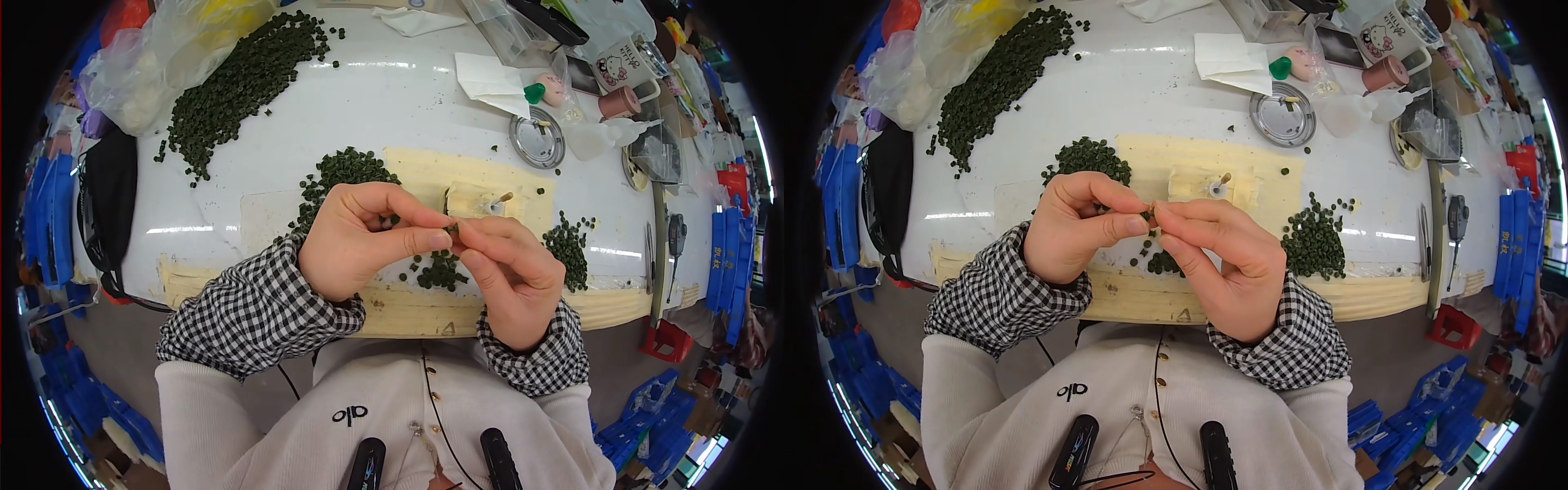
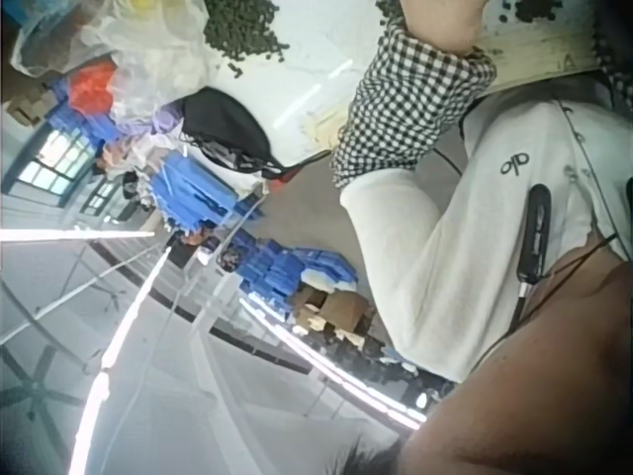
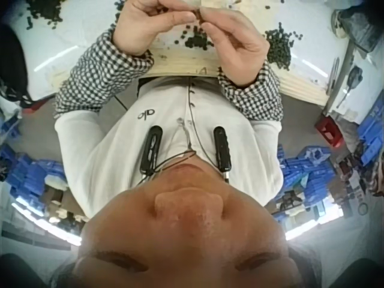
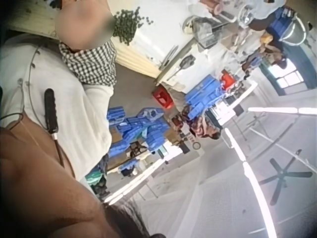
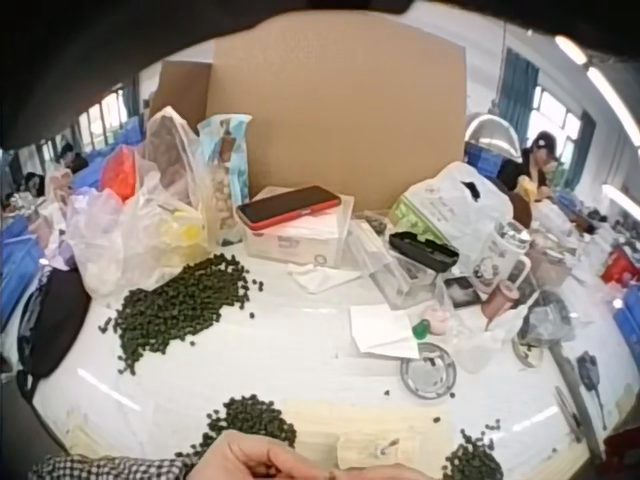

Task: Assembling small green toy components onto a white plastic base at a factory workbench.

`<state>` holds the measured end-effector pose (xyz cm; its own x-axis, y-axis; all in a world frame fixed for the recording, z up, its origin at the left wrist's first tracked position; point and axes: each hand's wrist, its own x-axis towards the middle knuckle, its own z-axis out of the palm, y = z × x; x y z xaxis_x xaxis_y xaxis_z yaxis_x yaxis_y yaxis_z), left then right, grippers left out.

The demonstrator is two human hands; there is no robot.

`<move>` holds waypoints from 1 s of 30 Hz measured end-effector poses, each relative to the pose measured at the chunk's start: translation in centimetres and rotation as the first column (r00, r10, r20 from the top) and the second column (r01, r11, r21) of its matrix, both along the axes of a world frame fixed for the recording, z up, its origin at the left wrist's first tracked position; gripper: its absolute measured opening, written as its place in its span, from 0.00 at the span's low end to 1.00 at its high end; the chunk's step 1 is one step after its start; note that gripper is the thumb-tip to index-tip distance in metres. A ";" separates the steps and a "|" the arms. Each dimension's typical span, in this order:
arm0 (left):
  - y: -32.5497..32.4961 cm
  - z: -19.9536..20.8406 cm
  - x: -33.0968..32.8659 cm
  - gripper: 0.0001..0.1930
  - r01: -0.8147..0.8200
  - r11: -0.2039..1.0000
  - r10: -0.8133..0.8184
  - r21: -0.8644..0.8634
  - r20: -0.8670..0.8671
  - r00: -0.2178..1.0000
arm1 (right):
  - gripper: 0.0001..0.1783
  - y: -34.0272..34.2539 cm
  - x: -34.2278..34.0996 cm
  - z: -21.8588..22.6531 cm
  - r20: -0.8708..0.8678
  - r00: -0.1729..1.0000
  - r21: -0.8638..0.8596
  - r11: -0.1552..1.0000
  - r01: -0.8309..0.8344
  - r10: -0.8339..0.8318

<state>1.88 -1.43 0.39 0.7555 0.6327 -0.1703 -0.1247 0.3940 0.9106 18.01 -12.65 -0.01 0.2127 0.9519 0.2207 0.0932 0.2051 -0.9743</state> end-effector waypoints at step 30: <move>0.6 -0.3 -0.5 0.08 0.037 0.962 -0.023 0.271 -0.055 0.998 | 0.14 0.2 0.0 0.2 0.150 0.988 0.049 0.999 0.015 -0.022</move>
<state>1.35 -0.85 0.10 0.7696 0.6376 -0.0339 -0.0672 0.1337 0.9887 17.99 -12.42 0.17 0.1908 0.9359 0.2962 0.2426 0.2474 -0.9380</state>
